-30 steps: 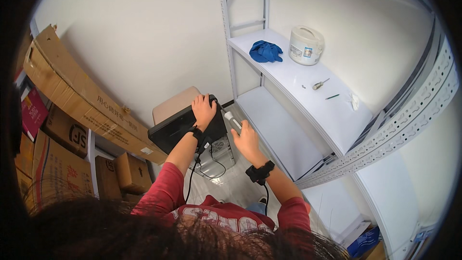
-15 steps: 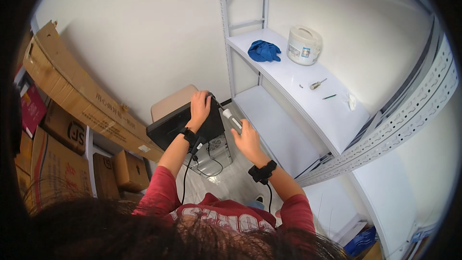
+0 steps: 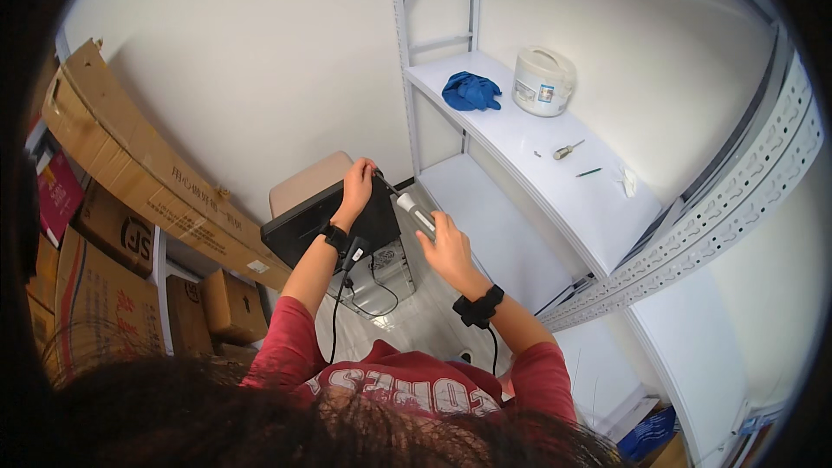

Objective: The person uses a screwdriver to attach screws to the back of a black electronic device, then wipes the surface with a blue cloth.

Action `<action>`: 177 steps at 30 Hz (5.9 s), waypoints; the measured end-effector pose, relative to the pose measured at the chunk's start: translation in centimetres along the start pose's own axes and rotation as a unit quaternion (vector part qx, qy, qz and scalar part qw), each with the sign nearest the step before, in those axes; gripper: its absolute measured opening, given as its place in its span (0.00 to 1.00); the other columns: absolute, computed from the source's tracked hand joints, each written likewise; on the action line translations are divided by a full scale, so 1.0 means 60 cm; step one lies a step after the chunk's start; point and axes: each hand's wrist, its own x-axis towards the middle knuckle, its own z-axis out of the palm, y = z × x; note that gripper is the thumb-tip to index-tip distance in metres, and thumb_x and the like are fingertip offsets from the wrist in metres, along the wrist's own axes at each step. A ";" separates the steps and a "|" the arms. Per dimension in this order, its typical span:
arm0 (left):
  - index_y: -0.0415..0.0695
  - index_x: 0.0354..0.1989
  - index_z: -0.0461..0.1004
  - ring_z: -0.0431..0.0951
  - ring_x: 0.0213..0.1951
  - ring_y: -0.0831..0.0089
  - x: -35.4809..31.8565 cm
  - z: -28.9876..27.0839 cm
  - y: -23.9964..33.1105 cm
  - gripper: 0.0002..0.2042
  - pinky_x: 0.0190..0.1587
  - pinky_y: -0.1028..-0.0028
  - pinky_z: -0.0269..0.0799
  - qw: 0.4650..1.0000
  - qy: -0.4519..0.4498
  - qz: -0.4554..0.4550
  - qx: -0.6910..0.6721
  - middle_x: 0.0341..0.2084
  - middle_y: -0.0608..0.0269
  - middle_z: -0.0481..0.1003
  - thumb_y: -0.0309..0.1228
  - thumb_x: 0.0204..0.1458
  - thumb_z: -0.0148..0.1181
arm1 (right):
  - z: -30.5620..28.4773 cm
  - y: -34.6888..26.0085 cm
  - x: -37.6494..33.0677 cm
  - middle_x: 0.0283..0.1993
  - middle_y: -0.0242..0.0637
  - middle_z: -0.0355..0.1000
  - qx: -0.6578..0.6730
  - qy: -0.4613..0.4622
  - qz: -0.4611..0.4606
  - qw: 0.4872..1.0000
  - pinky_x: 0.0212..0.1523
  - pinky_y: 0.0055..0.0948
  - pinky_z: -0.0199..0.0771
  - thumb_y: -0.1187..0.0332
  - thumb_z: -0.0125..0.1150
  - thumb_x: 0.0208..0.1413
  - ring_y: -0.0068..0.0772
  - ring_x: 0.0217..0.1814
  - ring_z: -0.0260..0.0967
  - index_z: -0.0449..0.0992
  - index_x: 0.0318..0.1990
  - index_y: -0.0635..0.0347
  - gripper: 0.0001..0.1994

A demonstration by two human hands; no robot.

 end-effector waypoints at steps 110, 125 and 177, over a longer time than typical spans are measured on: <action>0.40 0.37 0.77 0.73 0.37 0.55 0.003 -0.001 -0.064 0.10 0.40 0.61 0.67 0.958 -0.028 0.116 0.261 0.32 0.56 0.76 0.24 0.44 0.58 | 0.116 0.007 0.044 0.48 0.49 0.60 0.013 0.100 0.007 0.995 0.29 0.45 0.72 0.62 0.50 0.59 0.54 0.30 0.70 0.65 0.48 0.63 0.15; 0.42 0.36 0.78 0.73 0.35 0.58 -0.002 0.001 -0.066 0.09 0.41 0.63 0.63 0.954 -0.012 0.126 0.270 0.31 0.58 0.75 0.25 0.44 0.58 | 0.079 -0.018 0.053 0.48 0.49 0.61 -0.005 0.008 -0.099 0.995 0.35 0.45 0.71 0.71 0.58 0.51 0.55 0.38 0.69 0.63 0.49 0.63 0.19; 0.36 0.45 0.73 0.72 0.43 0.56 -0.022 0.021 -0.038 0.28 0.47 0.62 0.61 0.944 -0.010 0.069 0.324 0.40 0.52 0.74 0.45 0.39 0.66 | 0.067 -0.009 0.070 0.39 0.50 0.64 -0.152 -0.052 0.044 0.986 0.25 0.39 0.72 0.61 0.64 0.48 0.49 0.30 0.72 0.63 0.46 0.66 0.23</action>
